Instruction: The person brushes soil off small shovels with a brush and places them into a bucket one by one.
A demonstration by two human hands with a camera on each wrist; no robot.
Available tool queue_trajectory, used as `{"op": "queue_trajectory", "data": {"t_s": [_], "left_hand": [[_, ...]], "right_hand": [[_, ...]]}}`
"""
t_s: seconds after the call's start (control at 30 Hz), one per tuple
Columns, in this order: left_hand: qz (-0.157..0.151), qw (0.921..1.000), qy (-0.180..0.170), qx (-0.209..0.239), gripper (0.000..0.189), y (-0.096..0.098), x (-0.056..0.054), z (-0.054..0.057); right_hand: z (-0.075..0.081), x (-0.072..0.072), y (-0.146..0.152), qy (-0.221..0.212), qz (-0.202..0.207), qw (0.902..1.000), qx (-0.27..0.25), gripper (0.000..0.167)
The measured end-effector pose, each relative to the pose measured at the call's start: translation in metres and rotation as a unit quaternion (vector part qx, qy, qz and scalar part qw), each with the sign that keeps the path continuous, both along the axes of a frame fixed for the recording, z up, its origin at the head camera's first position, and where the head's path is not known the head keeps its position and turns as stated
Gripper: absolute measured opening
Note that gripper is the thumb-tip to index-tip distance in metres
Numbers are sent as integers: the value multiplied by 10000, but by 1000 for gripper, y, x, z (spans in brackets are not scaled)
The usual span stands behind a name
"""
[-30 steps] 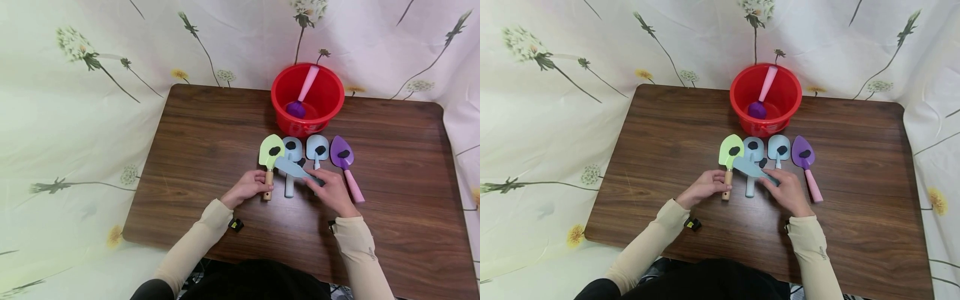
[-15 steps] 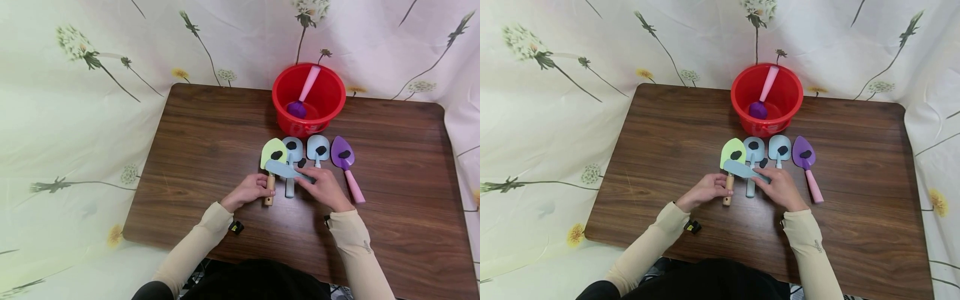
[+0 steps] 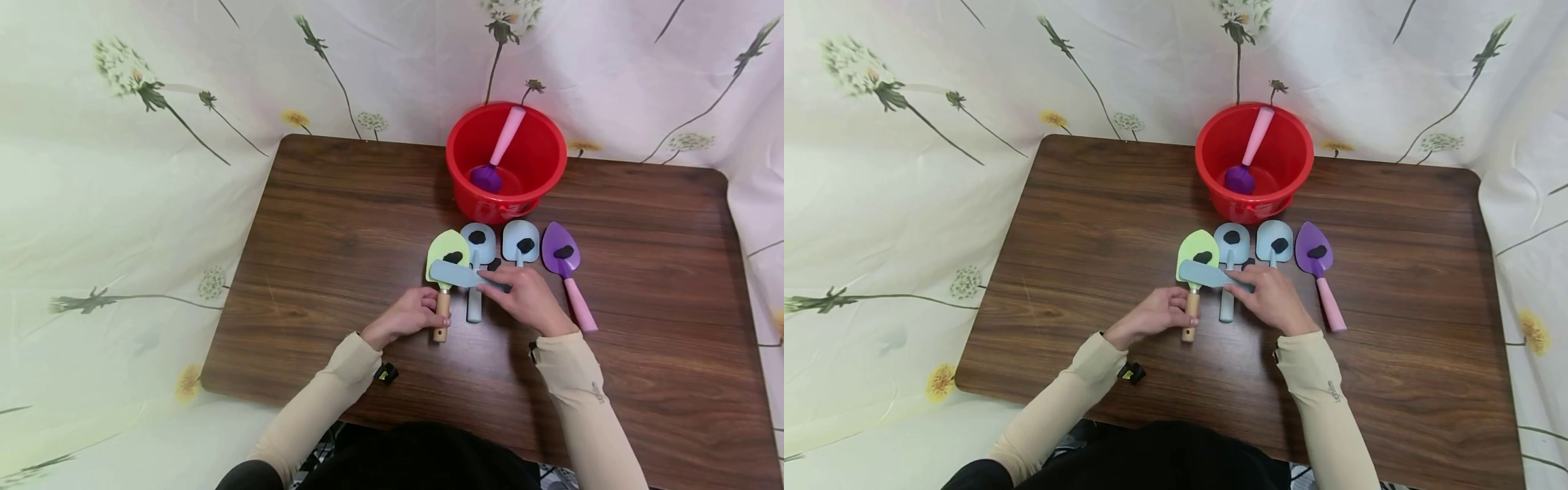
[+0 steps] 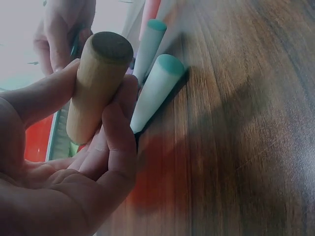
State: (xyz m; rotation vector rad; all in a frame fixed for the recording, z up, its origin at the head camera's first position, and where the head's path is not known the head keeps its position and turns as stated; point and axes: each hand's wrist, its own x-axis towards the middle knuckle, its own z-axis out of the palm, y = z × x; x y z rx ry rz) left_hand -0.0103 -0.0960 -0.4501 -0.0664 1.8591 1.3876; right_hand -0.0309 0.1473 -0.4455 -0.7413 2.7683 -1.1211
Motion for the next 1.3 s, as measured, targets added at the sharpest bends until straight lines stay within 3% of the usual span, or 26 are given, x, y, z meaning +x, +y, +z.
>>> {"op": "queue_trajectory", "data": {"t_s": [0.37, 0.67, 0.9, 1.0, 1.1, 1.3], "left_hand": [[-42, 10000, -43, -3, 42, 3, 4, -4], [33, 9999, -137, -10, 42, 2, 6, -1], [67, 9999, -8, 110, 39, 3, 10, -2], [110, 9999, 100, 21, 40, 3, 10, -4], [165, 9997, 167, -108, 43, 2, 8, -5], [307, 9993, -215, 96, 46, -1, 6, -5]], "right_hand": [[1, -10, -5, 359, -125, 9981, 494, 28], [-3, -18, -8, 656, -525, 9958, 370, 32], [-7, -21, -11, 939, -841, 9918, 221, 31], [-6, -20, -12, 807, -677, 9944, 89, 31], [-5, -16, -13, 425, -240, 9988, -33, 31], [-9, -8, -15, -76, 401, 9992, -52, 31]]}}
